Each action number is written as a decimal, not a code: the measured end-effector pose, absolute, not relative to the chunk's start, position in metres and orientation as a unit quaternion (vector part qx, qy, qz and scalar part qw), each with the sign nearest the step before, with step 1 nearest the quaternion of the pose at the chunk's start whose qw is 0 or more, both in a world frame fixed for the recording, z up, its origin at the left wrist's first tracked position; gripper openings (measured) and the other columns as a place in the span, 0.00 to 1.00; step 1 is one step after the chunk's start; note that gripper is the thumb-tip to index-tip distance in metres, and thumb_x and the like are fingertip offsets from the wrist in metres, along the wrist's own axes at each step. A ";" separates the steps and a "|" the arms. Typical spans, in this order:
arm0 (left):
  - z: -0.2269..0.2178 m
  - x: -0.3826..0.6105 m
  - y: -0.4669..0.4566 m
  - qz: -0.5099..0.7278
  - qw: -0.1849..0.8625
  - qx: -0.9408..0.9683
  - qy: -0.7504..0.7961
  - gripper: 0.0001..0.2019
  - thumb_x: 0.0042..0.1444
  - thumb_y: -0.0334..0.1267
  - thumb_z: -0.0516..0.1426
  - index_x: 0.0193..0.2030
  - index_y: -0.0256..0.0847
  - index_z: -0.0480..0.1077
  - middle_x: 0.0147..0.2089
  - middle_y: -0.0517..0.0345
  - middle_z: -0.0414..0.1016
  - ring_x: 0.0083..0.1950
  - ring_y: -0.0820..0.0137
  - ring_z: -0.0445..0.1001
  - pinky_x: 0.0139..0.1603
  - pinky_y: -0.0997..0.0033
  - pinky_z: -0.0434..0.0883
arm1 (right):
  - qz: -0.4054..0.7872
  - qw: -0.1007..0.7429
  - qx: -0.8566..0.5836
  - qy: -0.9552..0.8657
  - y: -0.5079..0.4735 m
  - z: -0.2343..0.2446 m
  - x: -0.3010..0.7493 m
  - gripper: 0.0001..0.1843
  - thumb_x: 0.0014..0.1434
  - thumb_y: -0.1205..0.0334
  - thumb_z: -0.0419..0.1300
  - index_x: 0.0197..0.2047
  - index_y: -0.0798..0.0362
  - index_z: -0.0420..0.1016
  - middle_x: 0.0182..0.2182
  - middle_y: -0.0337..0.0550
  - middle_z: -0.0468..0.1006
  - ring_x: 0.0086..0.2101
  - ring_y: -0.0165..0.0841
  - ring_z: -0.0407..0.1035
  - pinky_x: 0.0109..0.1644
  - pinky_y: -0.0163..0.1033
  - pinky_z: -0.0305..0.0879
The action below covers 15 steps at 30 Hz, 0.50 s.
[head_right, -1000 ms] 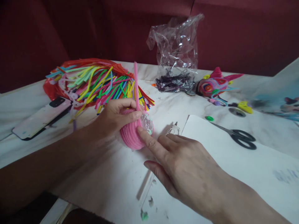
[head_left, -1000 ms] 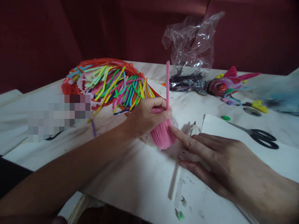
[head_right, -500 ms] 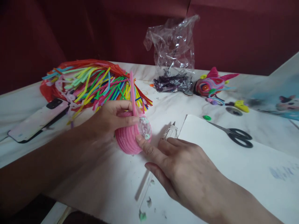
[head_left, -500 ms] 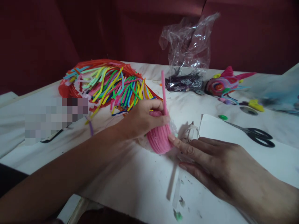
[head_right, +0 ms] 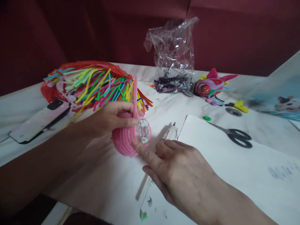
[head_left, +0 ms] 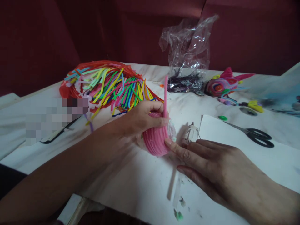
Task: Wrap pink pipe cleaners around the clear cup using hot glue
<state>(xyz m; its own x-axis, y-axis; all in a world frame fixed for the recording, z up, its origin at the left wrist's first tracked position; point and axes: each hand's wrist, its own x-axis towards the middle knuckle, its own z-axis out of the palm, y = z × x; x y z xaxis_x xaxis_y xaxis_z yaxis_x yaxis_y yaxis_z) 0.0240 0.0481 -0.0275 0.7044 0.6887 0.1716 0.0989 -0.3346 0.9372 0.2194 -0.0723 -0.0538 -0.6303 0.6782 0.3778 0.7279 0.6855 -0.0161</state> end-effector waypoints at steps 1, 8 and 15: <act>-0.028 0.024 0.048 0.289 0.516 0.764 0.258 0.05 0.46 0.35 0.58 0.28 0.36 0.67 0.27 0.63 0.66 0.30 0.76 0.66 0.31 0.76 0.63 | -0.070 0.181 -0.391 -0.900 -0.073 -0.052 0.220 0.21 0.80 0.53 0.31 0.67 0.48 0.54 0.44 0.43 0.57 0.45 0.30 0.57 0.45 0.34 0.58; -0.033 0.020 0.047 0.293 0.527 0.756 0.255 0.06 0.46 0.36 0.58 0.29 0.36 0.67 0.28 0.61 0.67 0.32 0.74 0.66 0.33 0.74 0.64 | -0.184 0.149 -0.393 -0.889 -0.083 -0.037 0.250 0.20 0.80 0.54 0.37 0.66 0.56 0.52 0.45 0.42 0.57 0.44 0.18 0.58 0.41 0.22 0.61; -0.031 0.023 0.046 0.307 0.497 0.772 0.250 0.05 0.45 0.35 0.57 0.29 0.36 0.67 0.30 0.61 0.68 0.33 0.74 0.67 0.35 0.74 0.64 | -0.306 0.050 -0.501 -0.808 -0.089 -0.071 0.269 0.30 0.79 0.45 0.30 0.59 0.57 0.63 0.44 0.36 0.58 0.33 0.24 0.59 0.21 0.31 0.54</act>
